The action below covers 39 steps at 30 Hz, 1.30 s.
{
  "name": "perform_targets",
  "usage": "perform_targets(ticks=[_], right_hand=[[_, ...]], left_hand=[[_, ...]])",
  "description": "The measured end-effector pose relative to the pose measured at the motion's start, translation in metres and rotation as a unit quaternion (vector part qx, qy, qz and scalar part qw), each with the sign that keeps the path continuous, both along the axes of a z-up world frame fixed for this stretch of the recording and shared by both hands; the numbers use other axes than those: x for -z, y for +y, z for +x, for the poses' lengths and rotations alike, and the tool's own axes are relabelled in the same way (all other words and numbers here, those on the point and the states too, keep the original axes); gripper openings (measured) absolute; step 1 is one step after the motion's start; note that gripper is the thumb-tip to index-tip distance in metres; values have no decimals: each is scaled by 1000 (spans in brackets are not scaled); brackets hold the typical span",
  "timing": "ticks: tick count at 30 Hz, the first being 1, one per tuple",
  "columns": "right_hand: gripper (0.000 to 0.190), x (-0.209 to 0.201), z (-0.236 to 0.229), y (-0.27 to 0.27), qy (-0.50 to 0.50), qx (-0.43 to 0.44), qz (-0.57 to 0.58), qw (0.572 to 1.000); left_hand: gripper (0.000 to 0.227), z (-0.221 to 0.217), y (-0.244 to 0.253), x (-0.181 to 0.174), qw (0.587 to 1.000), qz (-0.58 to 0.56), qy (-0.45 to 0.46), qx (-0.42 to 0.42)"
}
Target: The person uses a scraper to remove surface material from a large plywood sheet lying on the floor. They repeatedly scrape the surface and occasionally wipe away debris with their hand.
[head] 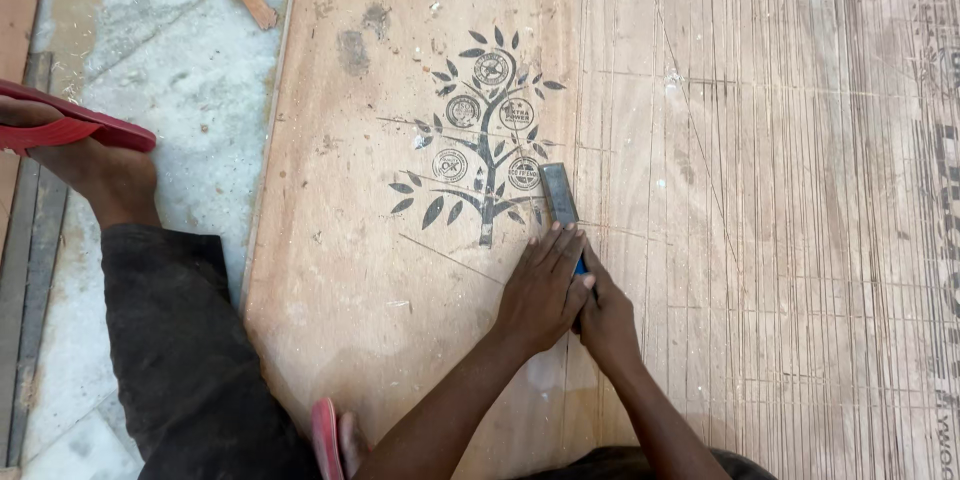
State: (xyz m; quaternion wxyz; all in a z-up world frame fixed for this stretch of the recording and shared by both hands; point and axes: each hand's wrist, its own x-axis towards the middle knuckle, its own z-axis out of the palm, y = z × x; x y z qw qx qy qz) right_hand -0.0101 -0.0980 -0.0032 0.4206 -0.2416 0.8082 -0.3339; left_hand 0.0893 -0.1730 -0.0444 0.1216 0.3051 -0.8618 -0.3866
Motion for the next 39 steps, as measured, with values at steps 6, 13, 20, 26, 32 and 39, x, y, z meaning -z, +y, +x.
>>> perform_targets(ticks=[6, 13, 20, 26, 32, 39], right_hand=[[57, -3, -6, -4, -11, 7, 32, 999], [59, 10, -16, -4, -5, 36, 13, 999], [54, 14, -35, 1, -9, 140, -87, 986], [54, 10, -64, -1, 12, 189, -70, 979], [55, 6, -68, -8, 14, 187, -36, 982], [54, -4, -71, -20, 14, 182, -62, 981]], left_hand=[[65, 0, -4, -8, 1000, -6, 28, 3], [64, 7, -2, 3, 998, -3, 67, -21], [83, 59, -3, 31, 948, -224, -52, 221], [87, 39, -55, 50, 925, -171, -98, 326], [101, 79, -212, 85, 990, -117, -74, 16], [85, 99, -256, 100, 906, -326, -176, -204]])
